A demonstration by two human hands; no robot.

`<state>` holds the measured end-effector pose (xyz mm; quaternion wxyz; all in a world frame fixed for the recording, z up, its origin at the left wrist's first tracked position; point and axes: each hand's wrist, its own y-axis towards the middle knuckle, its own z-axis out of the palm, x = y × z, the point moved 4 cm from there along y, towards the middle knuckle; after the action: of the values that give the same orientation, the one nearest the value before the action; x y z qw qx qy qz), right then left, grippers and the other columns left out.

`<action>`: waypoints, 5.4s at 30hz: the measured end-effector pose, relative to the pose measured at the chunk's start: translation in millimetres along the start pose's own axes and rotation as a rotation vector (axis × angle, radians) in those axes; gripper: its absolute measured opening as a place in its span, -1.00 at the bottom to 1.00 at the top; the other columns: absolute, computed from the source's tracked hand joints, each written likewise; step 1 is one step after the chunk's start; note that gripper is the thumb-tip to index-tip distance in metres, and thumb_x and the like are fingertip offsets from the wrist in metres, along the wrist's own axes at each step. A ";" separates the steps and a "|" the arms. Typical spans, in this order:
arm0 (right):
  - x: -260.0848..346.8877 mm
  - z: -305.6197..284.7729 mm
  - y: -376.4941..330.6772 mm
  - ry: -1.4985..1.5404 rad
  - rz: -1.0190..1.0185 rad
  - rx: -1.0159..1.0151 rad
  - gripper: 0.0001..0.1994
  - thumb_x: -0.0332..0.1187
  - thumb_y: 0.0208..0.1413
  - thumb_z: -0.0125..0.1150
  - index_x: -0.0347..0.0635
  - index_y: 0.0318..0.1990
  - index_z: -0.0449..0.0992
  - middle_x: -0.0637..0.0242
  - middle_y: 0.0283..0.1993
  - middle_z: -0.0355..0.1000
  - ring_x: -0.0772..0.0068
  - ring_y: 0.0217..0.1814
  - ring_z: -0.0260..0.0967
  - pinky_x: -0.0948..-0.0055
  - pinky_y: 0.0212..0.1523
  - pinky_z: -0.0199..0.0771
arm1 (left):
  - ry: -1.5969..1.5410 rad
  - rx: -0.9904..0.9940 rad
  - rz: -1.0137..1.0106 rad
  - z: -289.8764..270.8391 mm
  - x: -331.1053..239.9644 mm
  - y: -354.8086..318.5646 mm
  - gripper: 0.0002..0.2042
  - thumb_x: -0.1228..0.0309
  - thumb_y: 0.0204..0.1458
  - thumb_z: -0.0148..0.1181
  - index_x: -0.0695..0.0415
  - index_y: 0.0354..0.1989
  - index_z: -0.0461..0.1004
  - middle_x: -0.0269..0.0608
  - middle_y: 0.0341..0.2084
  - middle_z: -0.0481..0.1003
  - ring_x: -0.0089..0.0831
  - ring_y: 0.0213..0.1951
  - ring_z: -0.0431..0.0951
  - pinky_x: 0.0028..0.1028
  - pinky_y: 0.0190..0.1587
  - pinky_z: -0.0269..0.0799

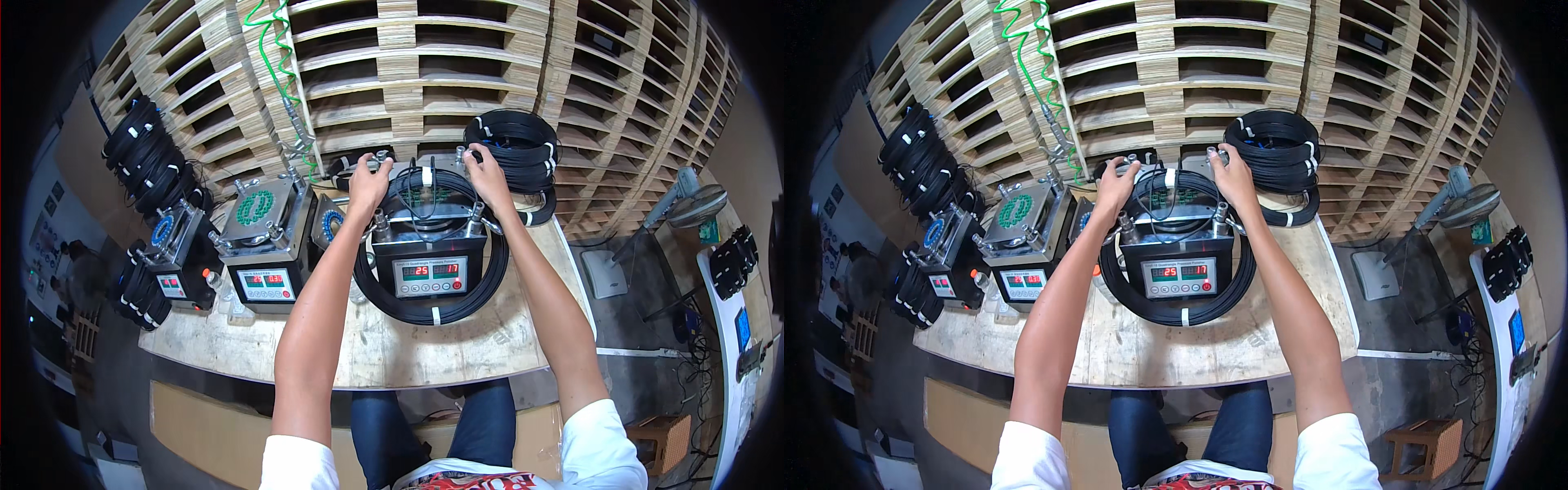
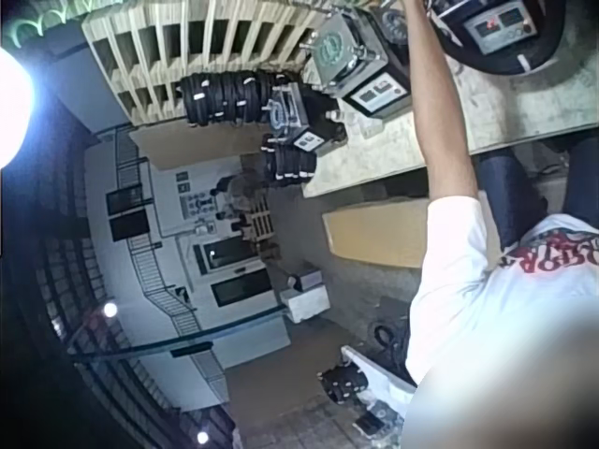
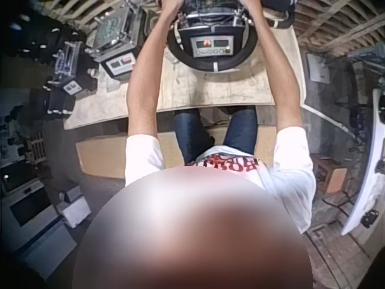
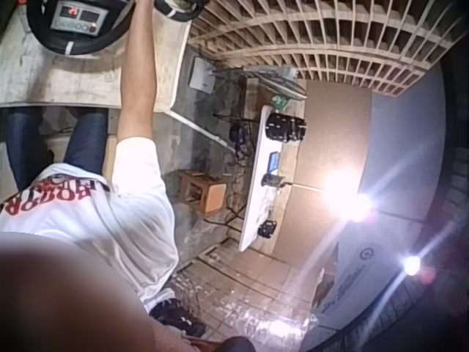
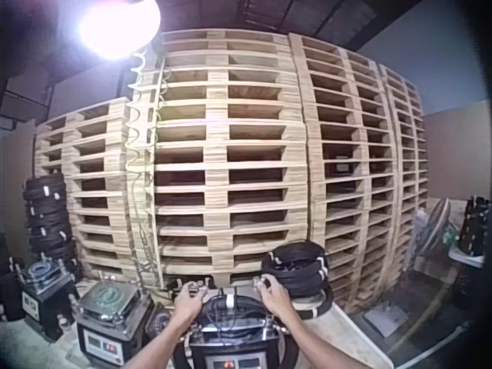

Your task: Manufacturing and processing wire coils using industrial heat-shrinking and crimping machines.

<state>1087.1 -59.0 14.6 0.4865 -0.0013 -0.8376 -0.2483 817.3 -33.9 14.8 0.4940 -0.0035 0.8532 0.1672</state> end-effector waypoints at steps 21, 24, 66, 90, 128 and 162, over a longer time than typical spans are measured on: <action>-1.0 6.7 1.2 0.078 -0.003 0.069 -0.53 -0.13 0.26 0.12 -0.12 0.25 0.39 0.12 -0.33 0.56 0.29 -0.28 0.54 0.33 -0.15 0.47 | -0.021 0.009 0.003 -2.3 7.8 5.7 -0.30 -0.02 0.08 0.25 0.16 0.31 0.31 0.23 0.07 0.50 0.05 0.17 0.47 -0.21 0.21 0.34; -13.0 5.4 6.4 0.125 -0.010 0.108 -0.55 -0.17 0.27 0.11 -0.13 0.25 0.39 0.11 -0.33 0.56 0.30 -0.27 0.54 0.34 -0.15 0.47 | -0.015 0.005 0.007 3.9 7.0 8.6 -0.29 -0.02 0.08 0.24 0.14 0.32 0.29 0.24 0.06 0.50 0.08 0.15 0.48 -0.19 0.21 0.33; -5.0 6.1 4.5 0.162 0.011 0.093 -0.29 0.28 0.31 -0.15 -0.20 0.23 0.42 -0.08 0.15 0.46 -0.06 0.21 0.42 0.24 0.22 0.34 | -0.140 0.028 -0.074 0.3 9.2 7.5 -0.29 -0.20 0.23 -0.10 0.23 0.24 0.35 0.30 0.07 0.47 0.12 0.20 0.42 -0.16 0.24 0.27; -17.6 3.8 9.2 0.160 -0.037 0.043 -0.40 0.14 0.32 -0.01 -0.17 0.26 0.37 -0.01 -0.21 0.56 0.14 -0.21 0.55 0.26 -0.07 0.48 | -0.124 -0.027 -0.011 0.7 -0.9 0.2 -0.34 -0.16 0.27 -0.12 0.25 0.18 0.41 0.22 -0.02 0.54 0.11 0.12 0.49 -0.14 0.18 0.32; 2.5 -3.1 -3.1 0.019 0.054 -0.008 -0.33 0.17 0.23 0.08 -0.19 0.27 0.36 -0.06 -0.29 0.55 0.02 -0.16 0.57 0.23 -0.05 0.47 | -0.109 0.028 0.000 -2.7 -6.8 -5.2 -0.30 -0.05 0.15 0.20 0.12 0.35 0.21 0.19 -0.09 0.56 0.01 0.01 0.57 -0.19 0.10 0.41; -8.8 5.2 3.3 0.159 -0.042 0.025 -0.49 -0.04 0.24 0.15 -0.18 0.22 0.45 0.01 -0.28 0.56 0.19 -0.24 0.52 0.30 -0.12 0.48 | 0.004 -0.036 0.031 -2.8 -0.5 -0.7 -0.38 0.13 0.21 0.11 0.11 0.39 0.14 0.23 -0.08 0.56 0.08 0.04 0.55 -0.14 0.12 0.39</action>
<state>1088.3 -51.8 6.7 0.5463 0.0419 -0.7991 -0.2474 815.4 -35.5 16.3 0.4897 0.0008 0.8509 0.1902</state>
